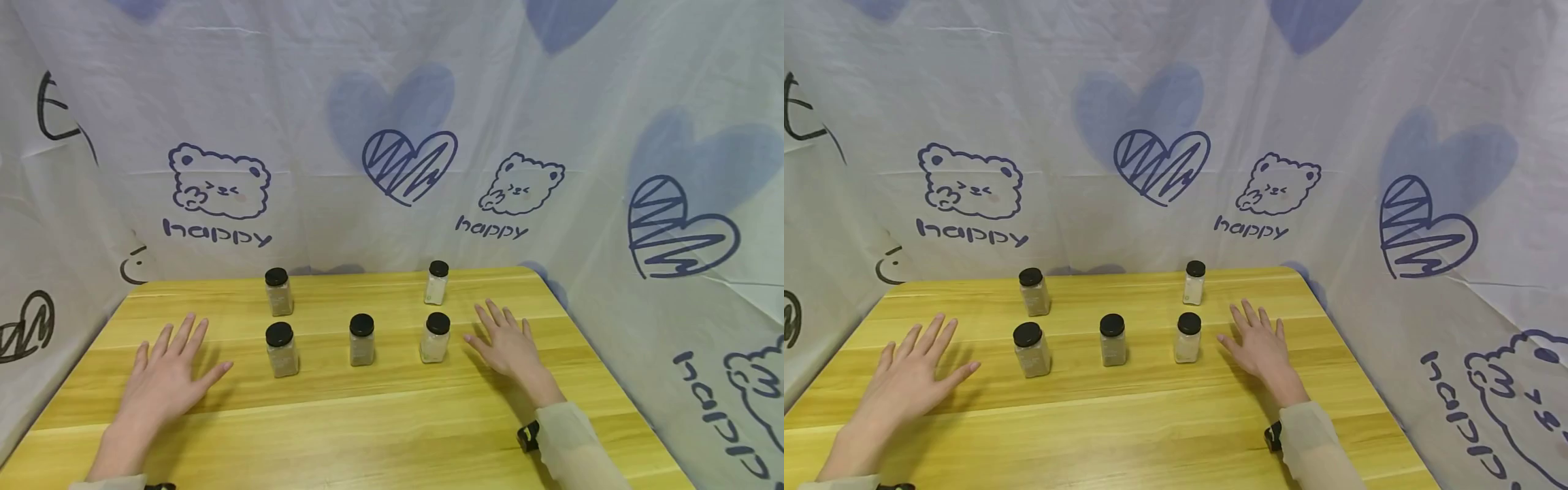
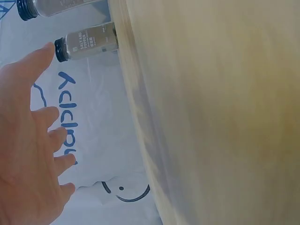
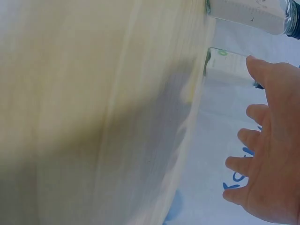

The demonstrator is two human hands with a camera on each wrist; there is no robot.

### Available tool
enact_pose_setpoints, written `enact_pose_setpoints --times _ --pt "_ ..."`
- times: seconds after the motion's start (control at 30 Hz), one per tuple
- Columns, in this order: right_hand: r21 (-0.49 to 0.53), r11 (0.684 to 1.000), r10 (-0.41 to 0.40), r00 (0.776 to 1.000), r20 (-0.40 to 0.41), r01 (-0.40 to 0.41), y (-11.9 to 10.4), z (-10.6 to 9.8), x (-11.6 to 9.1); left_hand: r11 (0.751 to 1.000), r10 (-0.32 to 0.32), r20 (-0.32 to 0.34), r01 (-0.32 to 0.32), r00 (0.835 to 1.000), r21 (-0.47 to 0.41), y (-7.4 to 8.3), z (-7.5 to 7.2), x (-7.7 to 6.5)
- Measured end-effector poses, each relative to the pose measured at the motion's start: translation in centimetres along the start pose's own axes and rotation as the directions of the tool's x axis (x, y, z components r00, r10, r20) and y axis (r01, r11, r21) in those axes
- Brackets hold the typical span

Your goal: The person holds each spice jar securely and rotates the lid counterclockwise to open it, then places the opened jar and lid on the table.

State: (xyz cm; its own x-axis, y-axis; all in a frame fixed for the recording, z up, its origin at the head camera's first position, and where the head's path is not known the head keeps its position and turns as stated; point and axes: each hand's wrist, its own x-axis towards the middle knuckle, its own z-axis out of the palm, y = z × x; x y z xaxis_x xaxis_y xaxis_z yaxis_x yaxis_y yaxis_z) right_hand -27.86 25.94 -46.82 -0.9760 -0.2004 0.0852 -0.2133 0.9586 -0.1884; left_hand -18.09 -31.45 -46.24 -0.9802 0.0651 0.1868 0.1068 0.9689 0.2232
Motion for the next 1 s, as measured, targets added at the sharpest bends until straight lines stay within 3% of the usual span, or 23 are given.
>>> enact_pose_setpoints --times 0.27,0.6,0.8,1.0 --pt "0.008 1.0 -0.006 0.999 -0.045 0.006 0.2 0.2 -0.2 1.0 0.014 -0.024 -0.015 1.0 -0.011 0.7 -0.2 0.0" --pt "0.046 0.998 -0.027 0.989 -0.145 0.034 -0.8 -0.3 -0.5 0.997 0.072 -0.12 -0.076 0.99 -0.03 1.3 -0.6 0.2" --pt "0.091 0.993 -0.052 0.967 -0.251 0.077 -2.4 -0.9 -0.7 0.989 0.118 -0.181 -0.132 0.976 -0.066 1.9 -0.5 0.5" --pt "0.083 0.984 -0.116 0.927 -0.356 0.155 -4.2 -1.5 -0.9 0.961 0.146 -0.247 -0.196 0.958 -0.193 2.8 -0.6 0.6"
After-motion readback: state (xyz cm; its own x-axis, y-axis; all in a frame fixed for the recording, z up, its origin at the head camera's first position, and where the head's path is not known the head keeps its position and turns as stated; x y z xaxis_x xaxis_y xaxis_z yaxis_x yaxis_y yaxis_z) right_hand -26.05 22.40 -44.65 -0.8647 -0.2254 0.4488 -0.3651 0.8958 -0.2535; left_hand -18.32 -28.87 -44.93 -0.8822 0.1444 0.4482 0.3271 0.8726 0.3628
